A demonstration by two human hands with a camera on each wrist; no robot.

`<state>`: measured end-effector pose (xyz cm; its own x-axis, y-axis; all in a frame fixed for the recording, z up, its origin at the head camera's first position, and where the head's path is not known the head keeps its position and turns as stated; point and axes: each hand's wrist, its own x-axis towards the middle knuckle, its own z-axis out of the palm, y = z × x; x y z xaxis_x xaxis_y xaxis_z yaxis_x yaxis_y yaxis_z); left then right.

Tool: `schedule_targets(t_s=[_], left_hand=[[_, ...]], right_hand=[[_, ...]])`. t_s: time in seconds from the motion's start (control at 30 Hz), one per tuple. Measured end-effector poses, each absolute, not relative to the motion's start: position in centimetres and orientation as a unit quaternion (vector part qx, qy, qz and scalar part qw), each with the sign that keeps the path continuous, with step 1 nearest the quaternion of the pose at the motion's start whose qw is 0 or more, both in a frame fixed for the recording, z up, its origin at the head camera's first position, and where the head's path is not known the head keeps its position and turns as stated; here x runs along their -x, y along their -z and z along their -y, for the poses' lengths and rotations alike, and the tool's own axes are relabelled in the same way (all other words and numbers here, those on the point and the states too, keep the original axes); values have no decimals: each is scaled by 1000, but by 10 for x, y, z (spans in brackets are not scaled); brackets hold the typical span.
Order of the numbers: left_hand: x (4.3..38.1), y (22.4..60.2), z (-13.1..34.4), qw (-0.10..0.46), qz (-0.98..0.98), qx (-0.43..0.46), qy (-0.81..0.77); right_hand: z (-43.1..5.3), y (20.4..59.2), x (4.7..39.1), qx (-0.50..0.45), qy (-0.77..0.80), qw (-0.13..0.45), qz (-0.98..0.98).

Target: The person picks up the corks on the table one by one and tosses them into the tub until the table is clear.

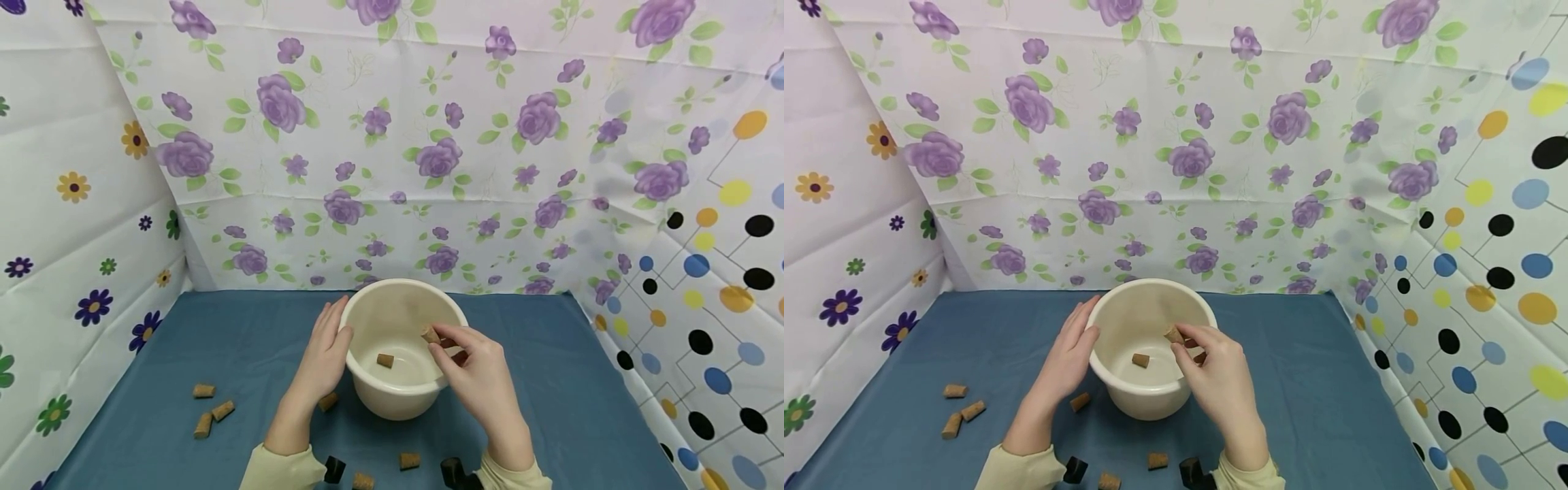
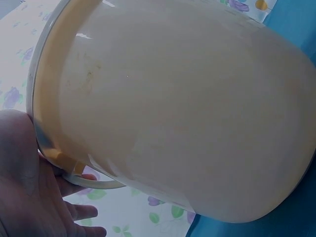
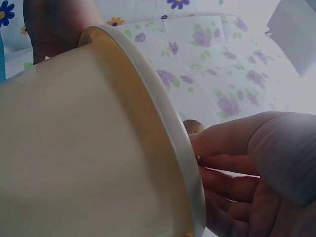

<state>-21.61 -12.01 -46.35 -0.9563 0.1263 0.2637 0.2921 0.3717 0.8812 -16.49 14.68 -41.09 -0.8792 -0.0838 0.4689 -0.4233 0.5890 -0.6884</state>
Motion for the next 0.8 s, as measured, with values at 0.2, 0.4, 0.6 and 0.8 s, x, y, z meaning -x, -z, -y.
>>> schedule_targets(t_s=[0.2, 0.4, 0.6, 0.8], left_hand=[[216, 464, 120, 76, 824, 127, 546], [216, 463, 120, 77, 825, 126, 545], [216, 463, 120, 77, 826, 123, 545], [217, 464, 120, 79, 826, 125, 544]], right_hand=[[-143, 413, 166, -157, -429, 193, 869], [-141, 413, 166, -164, -396, 214, 877], [-141, 412, 166, -161, -385, 222, 881], [-142, 413, 167, -163, -383, 226, 881]])
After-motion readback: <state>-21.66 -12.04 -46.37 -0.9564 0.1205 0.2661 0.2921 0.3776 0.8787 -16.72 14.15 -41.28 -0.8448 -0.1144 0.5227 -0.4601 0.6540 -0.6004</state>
